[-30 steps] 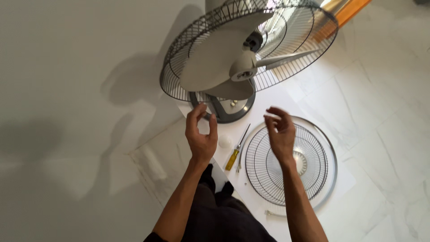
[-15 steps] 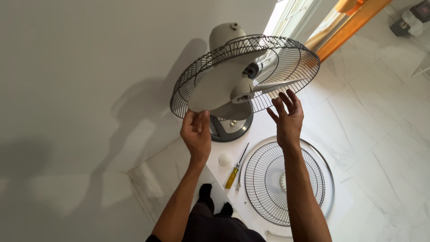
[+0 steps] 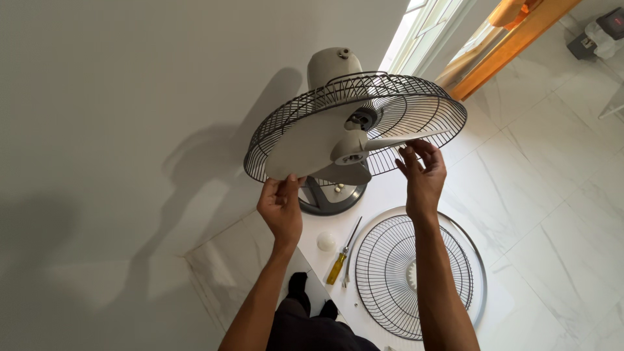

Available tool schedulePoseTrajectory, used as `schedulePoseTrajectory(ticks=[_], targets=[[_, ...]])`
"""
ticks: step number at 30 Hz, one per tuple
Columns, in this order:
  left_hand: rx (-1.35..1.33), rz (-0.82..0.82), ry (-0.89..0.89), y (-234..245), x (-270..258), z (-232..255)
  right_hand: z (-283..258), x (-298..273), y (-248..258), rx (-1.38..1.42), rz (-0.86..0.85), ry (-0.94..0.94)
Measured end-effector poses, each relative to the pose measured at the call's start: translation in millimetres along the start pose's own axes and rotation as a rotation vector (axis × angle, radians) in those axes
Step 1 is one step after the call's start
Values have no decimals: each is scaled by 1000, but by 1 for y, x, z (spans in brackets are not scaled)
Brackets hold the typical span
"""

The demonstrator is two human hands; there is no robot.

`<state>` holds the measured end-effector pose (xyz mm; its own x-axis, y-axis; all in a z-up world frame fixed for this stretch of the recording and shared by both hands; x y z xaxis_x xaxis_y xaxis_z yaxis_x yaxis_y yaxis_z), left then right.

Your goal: The person disassembles a standing electric fan by removing the front grille, fan blades, and rear grille. The components are placed on a white table next to a screwdriver.

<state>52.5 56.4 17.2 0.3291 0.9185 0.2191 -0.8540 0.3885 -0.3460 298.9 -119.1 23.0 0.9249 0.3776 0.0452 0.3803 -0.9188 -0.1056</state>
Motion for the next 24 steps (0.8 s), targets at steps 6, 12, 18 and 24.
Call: schedulePoseTrajectory(ticks=[6,12,18,24], targets=[[-47,34,99,3,-4,-13,8,0,5,-139,39,13],[-66,64,198,10,-8,-34,31,-16,-10,-296,-147,-4],[120,70,57,21,-8,-21,30,-27,-12,-461,-234,220],[151,50,-21,29,6,-8,30,-23,-10,-547,-195,264]])
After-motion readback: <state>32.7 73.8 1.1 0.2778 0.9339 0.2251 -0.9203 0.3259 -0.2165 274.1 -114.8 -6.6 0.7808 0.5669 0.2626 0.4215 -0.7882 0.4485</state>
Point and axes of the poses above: each hand's wrist, its own x-axis towards the middle knuckle, its own y-axis out of the back of the hand, z = x × y, the point moved 6 cm from there along x, towards the middle knuckle, and after that the axes turned 1 degree about x, right-handed, at the moved point
